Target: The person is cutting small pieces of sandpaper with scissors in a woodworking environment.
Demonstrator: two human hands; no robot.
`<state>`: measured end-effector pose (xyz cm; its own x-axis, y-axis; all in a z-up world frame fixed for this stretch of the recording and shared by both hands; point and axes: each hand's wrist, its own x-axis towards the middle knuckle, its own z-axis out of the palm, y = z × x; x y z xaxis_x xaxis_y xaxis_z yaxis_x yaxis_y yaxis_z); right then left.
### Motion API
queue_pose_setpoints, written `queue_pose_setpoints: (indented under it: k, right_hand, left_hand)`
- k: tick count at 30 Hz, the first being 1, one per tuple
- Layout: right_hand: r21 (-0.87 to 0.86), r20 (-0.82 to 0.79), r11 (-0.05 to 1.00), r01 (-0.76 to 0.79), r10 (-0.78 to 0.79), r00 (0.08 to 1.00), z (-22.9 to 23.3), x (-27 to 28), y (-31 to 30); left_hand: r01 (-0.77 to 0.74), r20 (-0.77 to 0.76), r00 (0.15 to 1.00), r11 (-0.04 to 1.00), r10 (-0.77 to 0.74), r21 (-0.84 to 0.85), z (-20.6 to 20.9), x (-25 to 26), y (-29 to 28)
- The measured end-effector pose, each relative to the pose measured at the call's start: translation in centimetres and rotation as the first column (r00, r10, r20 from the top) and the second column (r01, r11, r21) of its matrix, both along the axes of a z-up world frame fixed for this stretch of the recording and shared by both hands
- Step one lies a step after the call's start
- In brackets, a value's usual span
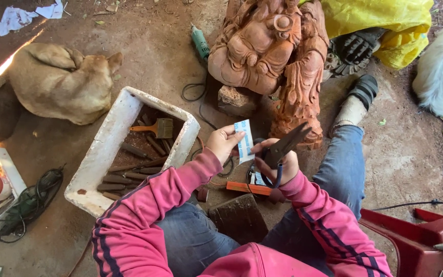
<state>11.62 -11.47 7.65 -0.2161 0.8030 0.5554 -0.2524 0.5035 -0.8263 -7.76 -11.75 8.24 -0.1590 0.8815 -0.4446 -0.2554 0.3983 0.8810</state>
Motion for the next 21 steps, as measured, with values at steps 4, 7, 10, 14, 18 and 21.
queue_pose_setpoints:
  k: [4, 7, 10, 14, 18, 21]
  right_hand:
    - [-0.014, 0.056, 1.0, -0.017, 0.017, 0.998, 0.4, 0.4, 0.0]
    - [-0.047, 0.02, 0.999, 0.012, -0.012, 1.0, 0.2, 0.6, 0.3]
    - [-0.125, -0.038, 0.991, 0.038, -0.043, 0.998, -0.7, 1.0, 0.8]
    - [-0.182, 0.051, 0.977, 0.113, -0.106, 0.993, -1.0, 1.4, 1.1]
    - [-0.18, 0.098, 0.973, 0.147, -0.131, 0.987, -1.3, 1.4, 1.2]
    - [-0.195, 0.11, 0.965, 0.177, -0.158, 0.981, -0.8, 1.4, 1.0]
  left_hand:
    - [0.122, -0.137, 0.985, 0.985, -0.105, 0.122, -0.1, 0.3, -0.2]
    - [0.178, -0.197, 0.97, 0.97, -0.145, 0.164, 1.9, 1.3, -1.0]
    - [0.198, -0.165, 0.973, 0.954, -0.163, 0.224, 3.5, 1.8, -1.5]
    - [0.255, -0.2, 0.959, 0.919, -0.201, 0.301, 3.9, 1.4, -1.8]
    - [0.305, -0.251, 0.941, 0.886, -0.226, 0.348, 2.2, 1.2, -2.2]
    - [0.349, -0.291, 0.923, 0.865, -0.252, 0.359, 2.3, 1.2, -2.2]
